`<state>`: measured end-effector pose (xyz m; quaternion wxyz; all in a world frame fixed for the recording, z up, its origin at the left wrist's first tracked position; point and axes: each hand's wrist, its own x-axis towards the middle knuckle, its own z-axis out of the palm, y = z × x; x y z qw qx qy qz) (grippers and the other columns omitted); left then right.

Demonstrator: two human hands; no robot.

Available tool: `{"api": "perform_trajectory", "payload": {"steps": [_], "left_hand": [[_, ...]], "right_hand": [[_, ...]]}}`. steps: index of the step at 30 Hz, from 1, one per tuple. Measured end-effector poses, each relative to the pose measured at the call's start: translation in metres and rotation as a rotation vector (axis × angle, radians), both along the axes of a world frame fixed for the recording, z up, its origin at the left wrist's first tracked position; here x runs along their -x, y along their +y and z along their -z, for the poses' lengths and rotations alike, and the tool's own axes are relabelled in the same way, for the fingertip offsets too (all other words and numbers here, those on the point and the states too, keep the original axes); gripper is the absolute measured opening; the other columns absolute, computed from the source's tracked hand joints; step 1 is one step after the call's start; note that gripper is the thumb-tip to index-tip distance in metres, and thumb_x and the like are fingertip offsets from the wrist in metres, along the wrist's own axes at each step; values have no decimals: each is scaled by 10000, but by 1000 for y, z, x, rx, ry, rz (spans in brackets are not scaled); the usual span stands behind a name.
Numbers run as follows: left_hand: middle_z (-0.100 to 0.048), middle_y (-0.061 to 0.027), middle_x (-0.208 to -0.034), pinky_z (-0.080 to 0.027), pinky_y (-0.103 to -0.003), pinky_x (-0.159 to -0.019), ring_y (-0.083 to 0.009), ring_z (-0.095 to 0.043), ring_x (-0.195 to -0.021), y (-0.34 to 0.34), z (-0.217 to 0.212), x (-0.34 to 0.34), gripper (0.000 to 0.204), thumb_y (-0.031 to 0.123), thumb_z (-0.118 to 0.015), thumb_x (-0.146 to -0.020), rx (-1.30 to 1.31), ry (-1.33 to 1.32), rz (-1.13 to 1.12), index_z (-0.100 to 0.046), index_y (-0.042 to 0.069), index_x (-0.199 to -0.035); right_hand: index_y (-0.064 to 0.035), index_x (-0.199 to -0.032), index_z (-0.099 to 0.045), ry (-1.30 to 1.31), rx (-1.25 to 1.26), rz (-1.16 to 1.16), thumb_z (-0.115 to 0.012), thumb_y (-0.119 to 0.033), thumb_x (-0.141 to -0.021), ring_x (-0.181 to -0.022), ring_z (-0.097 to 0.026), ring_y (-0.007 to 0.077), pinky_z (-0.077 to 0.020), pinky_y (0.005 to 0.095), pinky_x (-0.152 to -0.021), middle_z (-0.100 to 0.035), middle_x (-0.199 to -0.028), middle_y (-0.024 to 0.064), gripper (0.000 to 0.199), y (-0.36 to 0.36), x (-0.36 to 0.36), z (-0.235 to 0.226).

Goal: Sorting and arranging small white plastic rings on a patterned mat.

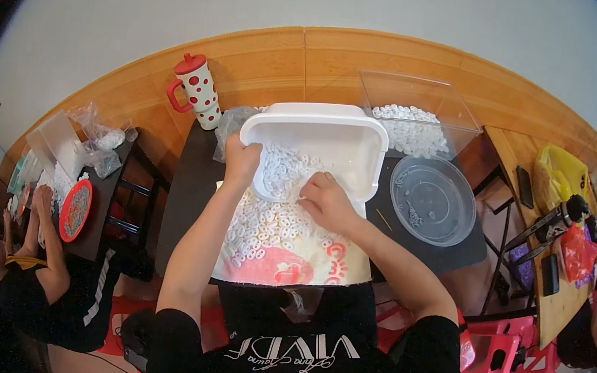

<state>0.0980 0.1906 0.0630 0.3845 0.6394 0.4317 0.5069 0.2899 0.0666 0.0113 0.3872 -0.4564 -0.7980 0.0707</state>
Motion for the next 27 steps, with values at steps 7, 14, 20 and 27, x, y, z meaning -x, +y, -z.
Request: {"api": "perform_trajectory", "payload": {"steps": [7,14,20,27], "left_hand": [[-720,-162,-851,-527,-364,-703,-246,-702,-785,34,9,-10,294,-29,-574,-721,85,-150,-23,-700,-61,-985],[-709,-226,-922,-544,-421,-698,-303,-708,-855,77,-14,-18,305,-4,-744,-757,263,-44,29,-661,-126,-1023],[-689,-257,-1036,-557,-476,-720,-351,-704,-913,116,-19,-15,402,48,-770,-793,391,126,70,-620,-138,-1117],[-675,-257,-1093,-569,-521,-749,-362,-693,-960,111,-36,8,360,15,-720,-856,443,142,131,-599,-134,-1161]], "right_hand": [[-25,-978,-661,-113,-182,45,-682,-21,-796,-999,-558,400,-479,453,-846,-553,-1197,232,183,-45,10,-3],[-16,-986,-659,-106,-159,5,-670,0,-777,-991,-567,400,-485,441,-849,-557,-1202,230,210,-74,1,-15],[-16,-975,-655,-126,-56,172,-675,0,-772,-940,-581,374,-491,431,-807,-595,-1097,188,205,-94,-23,2],[-19,-1004,-663,-65,-46,210,-692,-30,-782,-980,-572,387,-489,440,-836,-580,-1148,206,223,-105,-30,1]]}}
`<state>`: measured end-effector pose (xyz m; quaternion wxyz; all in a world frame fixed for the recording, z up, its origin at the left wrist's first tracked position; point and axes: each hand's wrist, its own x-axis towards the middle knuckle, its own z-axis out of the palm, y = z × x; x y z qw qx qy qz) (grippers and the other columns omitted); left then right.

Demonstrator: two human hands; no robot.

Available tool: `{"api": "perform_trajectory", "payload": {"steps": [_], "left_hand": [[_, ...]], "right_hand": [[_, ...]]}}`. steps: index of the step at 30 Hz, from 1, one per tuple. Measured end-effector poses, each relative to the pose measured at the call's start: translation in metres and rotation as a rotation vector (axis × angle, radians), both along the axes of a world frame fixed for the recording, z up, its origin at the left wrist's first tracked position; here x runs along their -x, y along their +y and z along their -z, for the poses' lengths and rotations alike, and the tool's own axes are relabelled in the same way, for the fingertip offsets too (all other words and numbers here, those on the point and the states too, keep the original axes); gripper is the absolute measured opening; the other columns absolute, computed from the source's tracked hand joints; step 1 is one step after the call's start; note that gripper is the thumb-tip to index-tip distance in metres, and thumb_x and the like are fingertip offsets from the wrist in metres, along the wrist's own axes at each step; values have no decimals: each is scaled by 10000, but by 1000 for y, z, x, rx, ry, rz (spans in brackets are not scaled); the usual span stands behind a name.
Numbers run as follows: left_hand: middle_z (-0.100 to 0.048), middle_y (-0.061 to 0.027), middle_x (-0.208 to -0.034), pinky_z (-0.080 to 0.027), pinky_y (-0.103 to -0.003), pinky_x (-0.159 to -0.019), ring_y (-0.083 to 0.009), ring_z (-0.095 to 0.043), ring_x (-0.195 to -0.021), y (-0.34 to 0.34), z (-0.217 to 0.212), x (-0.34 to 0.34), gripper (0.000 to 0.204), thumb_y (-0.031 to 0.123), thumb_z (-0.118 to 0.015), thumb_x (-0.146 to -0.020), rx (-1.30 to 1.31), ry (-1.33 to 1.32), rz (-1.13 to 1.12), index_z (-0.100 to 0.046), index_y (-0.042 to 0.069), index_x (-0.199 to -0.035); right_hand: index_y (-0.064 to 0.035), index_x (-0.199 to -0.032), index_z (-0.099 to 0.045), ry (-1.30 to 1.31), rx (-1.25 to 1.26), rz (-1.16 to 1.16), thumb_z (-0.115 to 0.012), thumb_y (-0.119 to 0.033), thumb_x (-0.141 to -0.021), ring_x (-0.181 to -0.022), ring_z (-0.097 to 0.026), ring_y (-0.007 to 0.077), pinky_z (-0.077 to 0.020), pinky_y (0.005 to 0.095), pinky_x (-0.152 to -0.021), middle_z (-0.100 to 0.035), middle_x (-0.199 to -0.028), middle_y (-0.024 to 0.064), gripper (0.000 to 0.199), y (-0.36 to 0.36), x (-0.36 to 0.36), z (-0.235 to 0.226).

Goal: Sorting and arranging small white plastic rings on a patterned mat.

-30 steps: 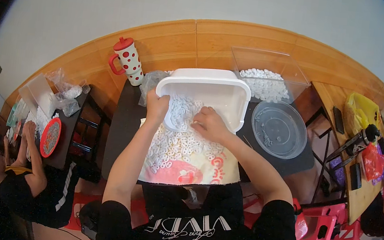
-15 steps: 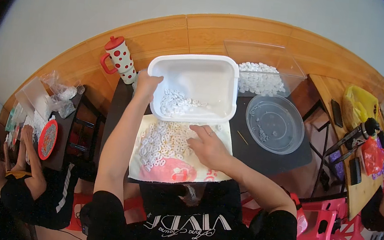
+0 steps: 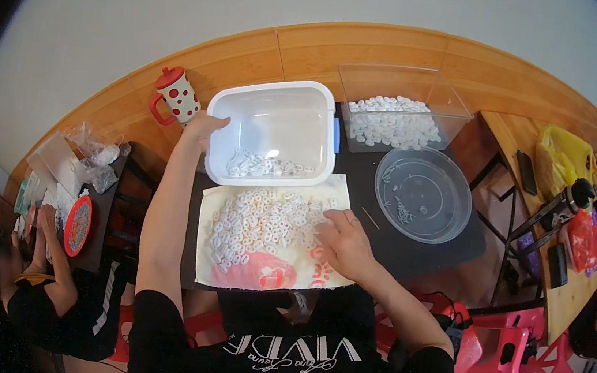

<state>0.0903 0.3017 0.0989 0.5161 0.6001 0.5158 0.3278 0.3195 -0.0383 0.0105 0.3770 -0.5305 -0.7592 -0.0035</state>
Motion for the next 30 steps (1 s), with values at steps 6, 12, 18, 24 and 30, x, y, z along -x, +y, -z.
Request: {"api": "perform_trajectory", "payload": {"steps": [6,12,18,24,30], "left_hand": [[-636,-247,-1229,-575,-513,-847,-344,-676,-1041,7,4,11,442,59,-720,-892,137,-91,-102,-555,-83,-1276],[-647,-275,-1165,-570,-513,-807,-354,-688,-986,10,-1,-8,432,57,-724,-889,147,-113,-171,-548,-155,-1221],[-655,-260,-1180,-546,-429,-866,-324,-670,-1048,10,23,-7,465,111,-737,-886,-47,-212,-118,-549,-130,-1237],[-689,-225,-1132,-537,-431,-856,-357,-681,-1013,-31,9,-1,413,186,-738,-847,-537,191,-51,-618,-30,-1177],[-599,-251,-1255,-443,-435,-1015,-373,-564,-1195,-121,-16,31,427,171,-740,-840,-854,300,29,-640,-17,-1210]], "right_hand": [[-37,-1123,-663,-30,98,61,-727,-98,-810,-1094,-530,407,-470,461,-922,-532,-1266,231,325,10,20,-2],[-44,-1167,-651,-49,161,-148,-717,-122,-836,-1145,-515,407,-455,459,-978,-517,-1324,229,347,11,34,-5],[-33,-1181,-639,-58,168,-273,-687,-112,-844,-1134,-510,416,-445,455,-974,-518,-1332,231,350,11,29,-5],[-39,-1169,-637,-65,150,-288,-695,-87,-831,-1120,-530,409,-444,455,-977,-525,-1334,222,346,8,34,-6],[-50,-1158,-635,-18,135,-285,-694,-47,-821,-1100,-549,402,-453,456,-966,-540,-1324,197,342,7,29,-6]]}}
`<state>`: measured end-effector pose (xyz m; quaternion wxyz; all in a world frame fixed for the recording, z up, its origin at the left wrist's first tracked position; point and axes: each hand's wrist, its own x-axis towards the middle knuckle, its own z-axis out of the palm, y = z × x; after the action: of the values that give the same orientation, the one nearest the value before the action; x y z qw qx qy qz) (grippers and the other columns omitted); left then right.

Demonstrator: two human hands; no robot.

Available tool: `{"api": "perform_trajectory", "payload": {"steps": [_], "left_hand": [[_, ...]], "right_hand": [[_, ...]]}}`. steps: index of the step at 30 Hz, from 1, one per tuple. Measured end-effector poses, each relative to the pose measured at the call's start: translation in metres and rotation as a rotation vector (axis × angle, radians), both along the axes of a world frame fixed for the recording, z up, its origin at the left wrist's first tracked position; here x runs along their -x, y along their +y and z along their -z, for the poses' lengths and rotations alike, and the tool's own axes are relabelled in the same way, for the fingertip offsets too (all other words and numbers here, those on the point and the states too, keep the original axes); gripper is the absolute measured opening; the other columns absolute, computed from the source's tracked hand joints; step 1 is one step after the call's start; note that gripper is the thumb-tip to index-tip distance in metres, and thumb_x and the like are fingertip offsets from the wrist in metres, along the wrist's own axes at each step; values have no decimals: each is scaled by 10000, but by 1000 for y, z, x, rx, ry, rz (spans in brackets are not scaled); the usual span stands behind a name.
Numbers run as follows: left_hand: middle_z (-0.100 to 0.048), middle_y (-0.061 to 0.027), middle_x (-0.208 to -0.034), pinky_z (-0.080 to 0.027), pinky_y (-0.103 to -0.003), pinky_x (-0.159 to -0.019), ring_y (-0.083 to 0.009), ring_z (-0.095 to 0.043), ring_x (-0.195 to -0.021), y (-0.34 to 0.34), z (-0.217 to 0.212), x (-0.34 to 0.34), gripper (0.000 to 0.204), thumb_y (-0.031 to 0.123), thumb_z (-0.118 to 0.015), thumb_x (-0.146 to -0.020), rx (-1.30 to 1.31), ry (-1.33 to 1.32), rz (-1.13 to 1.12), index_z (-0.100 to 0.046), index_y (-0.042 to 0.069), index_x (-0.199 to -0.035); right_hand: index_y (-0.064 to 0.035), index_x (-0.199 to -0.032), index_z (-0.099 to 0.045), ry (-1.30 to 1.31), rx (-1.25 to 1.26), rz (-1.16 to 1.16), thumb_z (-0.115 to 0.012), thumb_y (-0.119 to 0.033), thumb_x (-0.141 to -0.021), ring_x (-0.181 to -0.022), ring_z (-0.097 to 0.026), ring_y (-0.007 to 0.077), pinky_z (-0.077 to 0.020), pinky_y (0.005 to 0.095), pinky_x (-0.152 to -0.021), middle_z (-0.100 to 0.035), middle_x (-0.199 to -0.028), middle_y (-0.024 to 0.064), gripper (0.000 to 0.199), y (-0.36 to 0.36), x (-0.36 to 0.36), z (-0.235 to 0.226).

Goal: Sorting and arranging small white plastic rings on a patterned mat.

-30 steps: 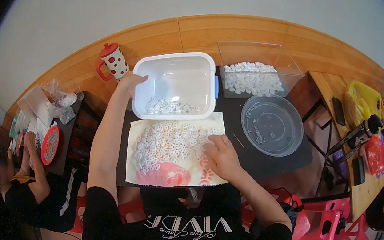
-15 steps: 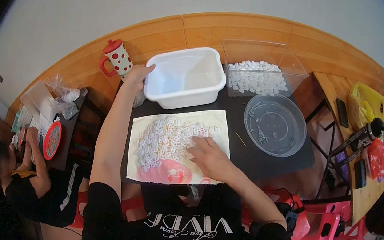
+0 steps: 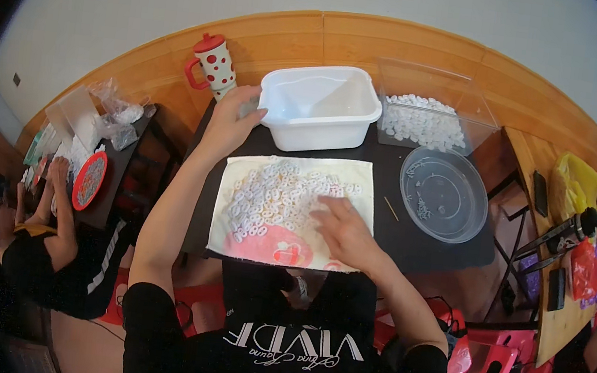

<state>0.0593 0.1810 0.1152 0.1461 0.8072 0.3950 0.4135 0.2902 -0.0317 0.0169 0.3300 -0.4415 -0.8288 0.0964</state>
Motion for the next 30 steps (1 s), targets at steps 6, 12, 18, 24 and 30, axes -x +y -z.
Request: {"api": "perform_trajectory", "payload": {"steps": [6,12,18,24,30], "left_hand": [[-642,-181,-1238,-463,-366,-996,-309,-613,-1155,-89,-11,50,314,89,-727,-853,-54,20,77,-683,5,-1153],[-684,-134,-1173,-480,-321,-886,-214,-631,-1073,-142,-1,102,273,81,-719,-877,-37,-117,4,-701,4,-1138],[-690,-74,-1097,-489,-242,-847,-115,-630,-973,-210,33,136,212,7,-660,-924,84,-446,-28,-707,-25,-1129],[-708,-57,-1018,-490,-228,-846,-99,-635,-923,-280,63,172,177,0,-643,-936,162,-632,-104,-719,-36,-1091],[-732,-68,-953,-512,-239,-795,-113,-658,-834,-305,135,191,162,38,-656,-936,345,-744,-180,-727,-45,-1055]], "right_hand": [[-40,-1088,-655,121,-102,36,-673,18,-808,-1085,-574,390,-488,443,-924,-592,-1257,184,287,9,2,11],[-9,-1005,-663,177,-340,244,-655,63,-801,-969,-625,364,-514,413,-837,-657,-1056,174,217,14,-10,21],[4,-947,-646,169,-493,300,-636,71,-820,-899,-618,352,-499,404,-781,-643,-944,166,144,11,-3,22],[3,-907,-628,191,-574,309,-629,63,-838,-829,-611,329,-480,398,-725,-626,-869,139,91,18,-5,31],[3,-881,-621,218,-585,349,-626,29,-875,-780,-612,279,-482,350,-654,-612,-823,125,27,19,-11,35]]}}
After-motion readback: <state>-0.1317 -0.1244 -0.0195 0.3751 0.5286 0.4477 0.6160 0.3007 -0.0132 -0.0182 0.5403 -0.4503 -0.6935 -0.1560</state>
